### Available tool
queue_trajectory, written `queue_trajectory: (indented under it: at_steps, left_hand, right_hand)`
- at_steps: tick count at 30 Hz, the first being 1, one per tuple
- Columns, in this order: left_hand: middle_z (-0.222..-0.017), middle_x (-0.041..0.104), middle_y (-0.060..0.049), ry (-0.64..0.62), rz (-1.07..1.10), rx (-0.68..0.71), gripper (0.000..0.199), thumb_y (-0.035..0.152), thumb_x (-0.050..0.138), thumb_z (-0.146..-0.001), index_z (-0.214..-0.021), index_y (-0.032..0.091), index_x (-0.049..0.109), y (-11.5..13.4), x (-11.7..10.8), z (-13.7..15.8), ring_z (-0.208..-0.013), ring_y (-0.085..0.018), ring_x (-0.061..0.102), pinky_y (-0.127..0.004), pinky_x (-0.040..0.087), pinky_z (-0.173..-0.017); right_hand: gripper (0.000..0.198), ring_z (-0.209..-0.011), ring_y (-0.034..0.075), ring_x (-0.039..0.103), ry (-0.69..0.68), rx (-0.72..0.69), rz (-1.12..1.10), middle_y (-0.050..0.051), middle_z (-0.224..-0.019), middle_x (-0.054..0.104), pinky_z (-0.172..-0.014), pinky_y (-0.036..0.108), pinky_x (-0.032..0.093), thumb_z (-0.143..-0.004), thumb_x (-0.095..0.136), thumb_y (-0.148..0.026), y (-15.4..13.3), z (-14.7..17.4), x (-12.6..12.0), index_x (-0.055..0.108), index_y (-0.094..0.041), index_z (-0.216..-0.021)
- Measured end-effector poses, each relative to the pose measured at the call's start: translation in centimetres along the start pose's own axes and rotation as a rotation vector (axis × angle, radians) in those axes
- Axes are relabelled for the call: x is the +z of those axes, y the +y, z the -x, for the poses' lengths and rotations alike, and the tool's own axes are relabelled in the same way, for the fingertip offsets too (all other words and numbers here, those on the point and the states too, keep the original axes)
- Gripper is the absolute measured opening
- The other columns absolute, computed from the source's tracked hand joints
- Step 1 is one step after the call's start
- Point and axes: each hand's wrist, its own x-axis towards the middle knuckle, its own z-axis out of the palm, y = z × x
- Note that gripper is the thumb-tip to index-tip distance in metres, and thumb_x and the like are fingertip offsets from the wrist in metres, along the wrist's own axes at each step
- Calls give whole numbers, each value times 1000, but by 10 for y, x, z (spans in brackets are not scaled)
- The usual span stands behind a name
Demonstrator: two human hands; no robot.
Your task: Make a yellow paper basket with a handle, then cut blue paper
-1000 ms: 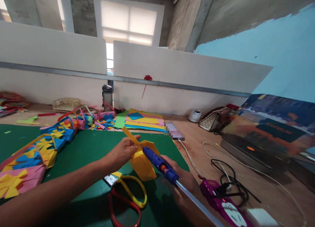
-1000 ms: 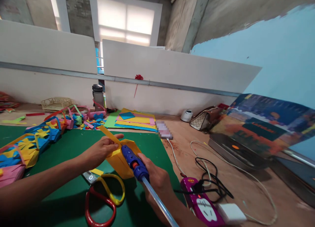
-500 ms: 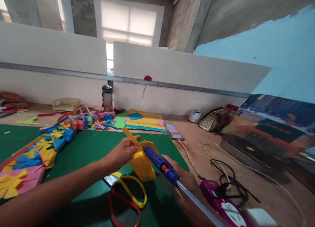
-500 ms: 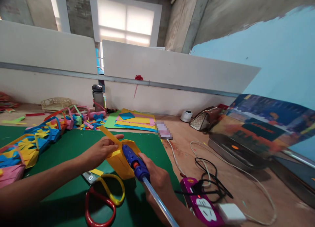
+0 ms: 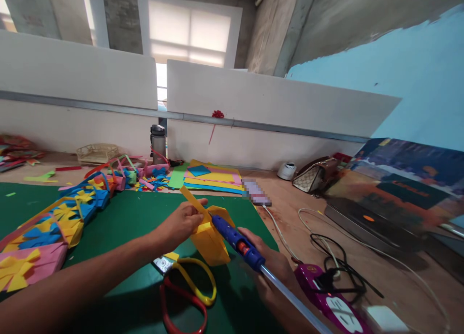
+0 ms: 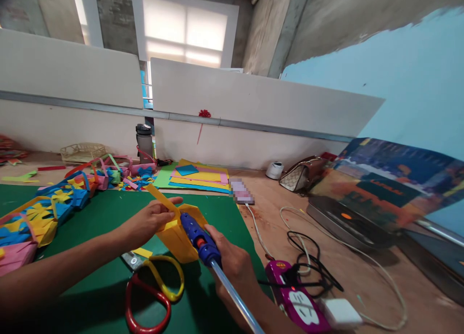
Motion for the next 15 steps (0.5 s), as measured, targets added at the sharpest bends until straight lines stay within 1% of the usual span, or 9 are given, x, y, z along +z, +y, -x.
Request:
queue_trajectory:
  at_steps: [3, 7, 10, 13, 15]
  left_hand:
    - [-118, 58, -11, 6, -3, -18, 47, 23, 50, -67, -112, 11, 57, 0, 1, 1, -105, -28, 52, -35, 38, -88]
    - [-118, 58, -12, 0, -50, -31, 46, 24, 48, -68, -110, 8, 58, 3, 1, 2, -104, -28, 52, -35, 38, -87]
    - [-113, 60, -12, -12, -50, -20, 53, 24, 47, -68, -118, 5, 52, 6, 0, 3, -102, -27, 53, -34, 39, -86]
    - [-109, 62, -11, 5, -52, -32, 59, 23, 46, -69, -124, 4, 45, 10, 0, 4, -101, -25, 54, -32, 40, -86]
    - [-109, 61, -11, 13, -59, -43, 58, 23, 46, -69, -124, 5, 45, 11, 1, 5, -101, -24, 54, -32, 40, -86]
  right_hand:
    - [40, -99, 22, 61, -16, 18, -32, 7, -113, 63, -82, 30, 52, -83, 44, -20, 0, 0, 1, 49, -22, -122]
    - [40, -98, 20, 62, -7, 20, -40, 7, -112, 63, -82, 28, 52, -83, 44, -20, 1, 0, 0, 48, -20, -123]
    - [38, -99, 19, 62, -4, -11, -31, 7, -112, 63, -83, 28, 52, -84, 43, -19, 2, 0, 0, 48, -19, -122]
    - [37, -100, 19, 61, -26, -23, -10, 8, -113, 63, -82, 27, 52, -85, 40, -19, 3, 1, 0, 48, -18, -121]
    - [37, -99, 19, 62, -36, -18, 2, 8, -113, 63, -81, 27, 52, -85, 40, -18, 2, 1, 1, 48, -18, -121]
